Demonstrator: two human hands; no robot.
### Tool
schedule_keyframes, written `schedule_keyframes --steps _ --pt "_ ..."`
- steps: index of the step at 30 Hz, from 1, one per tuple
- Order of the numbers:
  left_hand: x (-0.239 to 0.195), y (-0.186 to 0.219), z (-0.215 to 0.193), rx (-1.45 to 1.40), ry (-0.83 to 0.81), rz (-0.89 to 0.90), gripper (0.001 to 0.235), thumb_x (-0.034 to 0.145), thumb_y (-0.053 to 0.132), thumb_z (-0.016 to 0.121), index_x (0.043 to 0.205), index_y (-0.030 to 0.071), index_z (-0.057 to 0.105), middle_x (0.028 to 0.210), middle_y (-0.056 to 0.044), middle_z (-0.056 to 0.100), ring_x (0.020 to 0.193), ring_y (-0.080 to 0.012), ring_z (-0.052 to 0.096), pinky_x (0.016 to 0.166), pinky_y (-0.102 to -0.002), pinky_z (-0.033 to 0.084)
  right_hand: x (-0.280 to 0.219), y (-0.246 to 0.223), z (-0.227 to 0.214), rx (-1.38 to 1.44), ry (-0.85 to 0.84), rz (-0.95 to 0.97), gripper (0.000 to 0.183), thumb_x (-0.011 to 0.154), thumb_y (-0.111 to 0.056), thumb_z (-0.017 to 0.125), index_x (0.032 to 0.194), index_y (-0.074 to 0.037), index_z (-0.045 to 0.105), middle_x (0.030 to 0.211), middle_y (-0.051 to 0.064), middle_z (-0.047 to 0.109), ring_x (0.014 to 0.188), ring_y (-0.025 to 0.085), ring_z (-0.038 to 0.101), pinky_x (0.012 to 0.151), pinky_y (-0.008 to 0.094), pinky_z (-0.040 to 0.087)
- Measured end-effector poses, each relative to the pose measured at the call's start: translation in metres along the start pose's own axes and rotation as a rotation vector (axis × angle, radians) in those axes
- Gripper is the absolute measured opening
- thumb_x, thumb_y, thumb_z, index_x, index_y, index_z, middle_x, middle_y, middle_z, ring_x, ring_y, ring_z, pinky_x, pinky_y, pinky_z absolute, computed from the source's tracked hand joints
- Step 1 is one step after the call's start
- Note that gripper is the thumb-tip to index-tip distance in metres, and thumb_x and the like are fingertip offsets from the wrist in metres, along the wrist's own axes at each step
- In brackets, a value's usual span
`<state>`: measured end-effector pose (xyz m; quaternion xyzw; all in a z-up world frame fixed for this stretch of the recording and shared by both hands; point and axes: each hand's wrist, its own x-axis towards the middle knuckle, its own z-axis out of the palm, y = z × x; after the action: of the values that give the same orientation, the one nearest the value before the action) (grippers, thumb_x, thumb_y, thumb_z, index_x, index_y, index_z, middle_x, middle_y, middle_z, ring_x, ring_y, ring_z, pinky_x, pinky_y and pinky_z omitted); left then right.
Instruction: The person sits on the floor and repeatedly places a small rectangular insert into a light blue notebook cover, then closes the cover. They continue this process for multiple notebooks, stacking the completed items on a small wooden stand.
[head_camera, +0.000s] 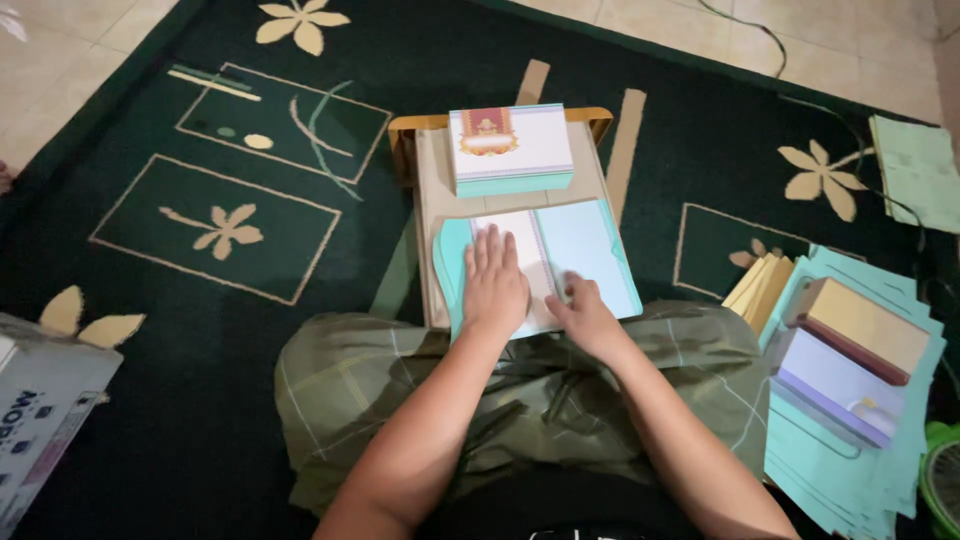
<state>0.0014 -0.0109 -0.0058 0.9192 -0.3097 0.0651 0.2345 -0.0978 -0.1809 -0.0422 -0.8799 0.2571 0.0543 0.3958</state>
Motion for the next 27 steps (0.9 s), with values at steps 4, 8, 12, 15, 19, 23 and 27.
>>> schedule_keyframes --steps 4,8,12,15,19,23,27 --pt "0.003 -0.002 0.006 0.015 -0.001 0.009 0.064 0.093 0.023 0.046 0.153 -0.001 0.042 0.162 -0.028 0.034 0.153 -0.0442 0.026 0.124 -0.058 0.016 -0.006 -0.03 -0.007 0.057 -0.055 0.028 0.067 0.096 -0.05 0.067 0.145 -0.007 0.053 0.127 0.018 0.059 0.119 0.037 0.066 0.097 0.048 0.057" --pt "0.001 0.002 -0.003 -0.006 -0.02 0.034 0.065 0.093 0.019 0.049 0.155 0.0 0.039 0.163 -0.028 0.029 0.153 -0.0465 0.022 0.123 -0.061 0.015 -0.022 -0.068 -0.028 0.117 -0.117 0.071 0.055 0.098 -0.045 0.059 0.134 -0.004 0.064 0.127 0.021 0.067 0.12 0.039 0.065 0.101 0.05 0.052" --pt "-0.001 0.006 -0.017 -0.017 -0.043 0.015 0.065 0.094 0.014 0.044 0.157 0.001 0.034 0.164 -0.029 0.026 0.153 -0.0464 0.021 0.123 -0.06 0.015 -0.016 -0.054 -0.022 -0.044 -0.011 0.004 0.052 0.1 -0.051 0.06 0.127 -0.008 0.066 0.134 0.02 0.054 0.124 0.043 0.062 0.103 0.051 0.053" --pt "-0.002 0.003 -0.014 0.017 -0.026 0.042 0.063 0.096 0.014 0.046 0.156 0.001 0.037 0.163 -0.028 0.03 0.153 -0.0451 0.024 0.122 -0.059 0.016 -0.017 -0.054 -0.019 0.004 -0.043 -0.022 0.057 0.097 -0.049 0.062 0.134 -0.006 0.056 0.134 0.024 0.051 0.128 0.046 0.057 0.108 0.054 0.049" --pt "-0.001 0.001 -0.006 0.008 0.004 0.067 0.064 0.096 0.015 0.051 0.156 0.001 0.037 0.163 -0.029 0.029 0.151 -0.0477 0.025 0.12 -0.062 0.02 0.0 -0.046 -0.013 0.113 -0.014 0.041 0.067 0.092 -0.053 0.069 0.141 -0.01 0.051 0.133 0.022 0.059 0.126 0.04 0.061 0.108 0.051 0.049" --pt "0.002 -0.004 0.004 0.017 0.029 0.052 0.062 0.097 0.015 0.049 0.156 0.001 0.037 0.162 -0.029 0.032 0.15 -0.0479 0.028 0.119 -0.063 0.022 -0.014 -0.077 -0.035 0.185 -0.072 0.123 0.072 0.093 -0.051 0.063 0.146 -0.005 0.049 0.136 0.023 0.063 0.131 0.038 0.058 0.111 0.051 0.046" --pt "0.001 -0.006 0.008 0.1 0.051 0.076 0.061 0.098 0.018 0.048 0.156 0.002 0.039 0.161 -0.028 0.034 0.15 -0.0466 0.031 0.119 -0.062 0.025 0.023 -0.044 -0.007 0.544 -0.021 0.173 0.053 0.093 -0.032 0.061 0.13 0.006 0.062 0.085 0.011 0.062 0.072 0.019 0.063 0.057 0.03 0.049"
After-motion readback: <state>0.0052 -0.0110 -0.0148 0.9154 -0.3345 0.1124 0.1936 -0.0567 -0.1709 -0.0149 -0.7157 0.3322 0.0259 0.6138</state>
